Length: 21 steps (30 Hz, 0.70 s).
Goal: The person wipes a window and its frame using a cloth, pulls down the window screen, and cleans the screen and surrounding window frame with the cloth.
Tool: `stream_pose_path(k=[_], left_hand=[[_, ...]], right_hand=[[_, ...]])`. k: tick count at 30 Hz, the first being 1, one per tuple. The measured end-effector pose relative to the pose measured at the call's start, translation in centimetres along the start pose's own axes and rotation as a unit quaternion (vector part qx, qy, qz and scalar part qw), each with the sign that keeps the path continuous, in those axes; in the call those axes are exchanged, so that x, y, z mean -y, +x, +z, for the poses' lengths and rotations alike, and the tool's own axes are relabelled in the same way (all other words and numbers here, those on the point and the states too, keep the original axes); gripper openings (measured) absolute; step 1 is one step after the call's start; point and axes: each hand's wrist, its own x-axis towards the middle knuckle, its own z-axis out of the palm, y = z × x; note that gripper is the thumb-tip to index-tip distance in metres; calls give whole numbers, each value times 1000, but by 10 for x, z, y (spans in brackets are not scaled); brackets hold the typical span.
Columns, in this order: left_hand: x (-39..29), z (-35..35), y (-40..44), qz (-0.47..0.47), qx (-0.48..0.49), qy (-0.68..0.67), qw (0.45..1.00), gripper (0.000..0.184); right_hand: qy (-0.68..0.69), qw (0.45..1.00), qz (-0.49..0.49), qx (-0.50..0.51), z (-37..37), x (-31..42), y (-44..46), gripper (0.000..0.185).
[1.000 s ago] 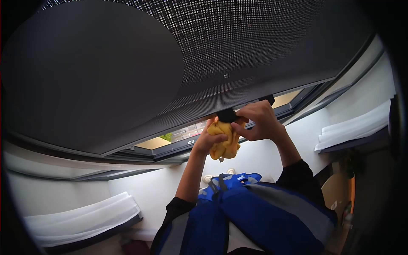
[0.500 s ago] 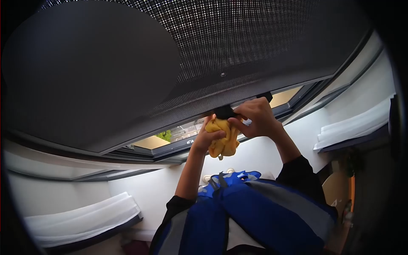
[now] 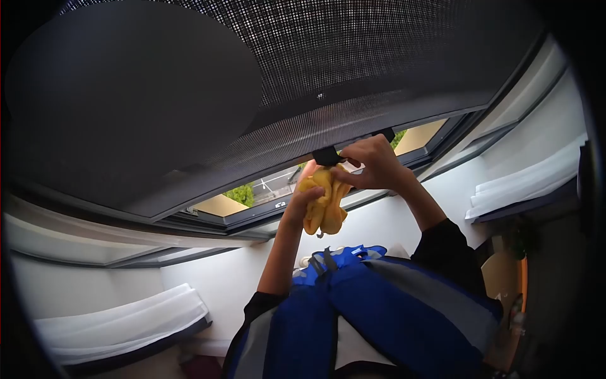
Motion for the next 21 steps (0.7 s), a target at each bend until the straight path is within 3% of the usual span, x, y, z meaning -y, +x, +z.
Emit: stream_pose_path(k=[4, 14, 21], left_hand=[[12, -15, -10, -22, -33, 31, 999, 88], [19, -23, -42, -24, -47, 8, 999, 82], [19, -11, -59, -3, -84, -12, 996, 85]], right_hand=[[-6, 1000, 10, 21, 0, -2, 0, 30], [-61, 996, 27, -53, 7, 3, 3, 29], [-17, 994, 111, -6, 10, 1, 6, 24]])
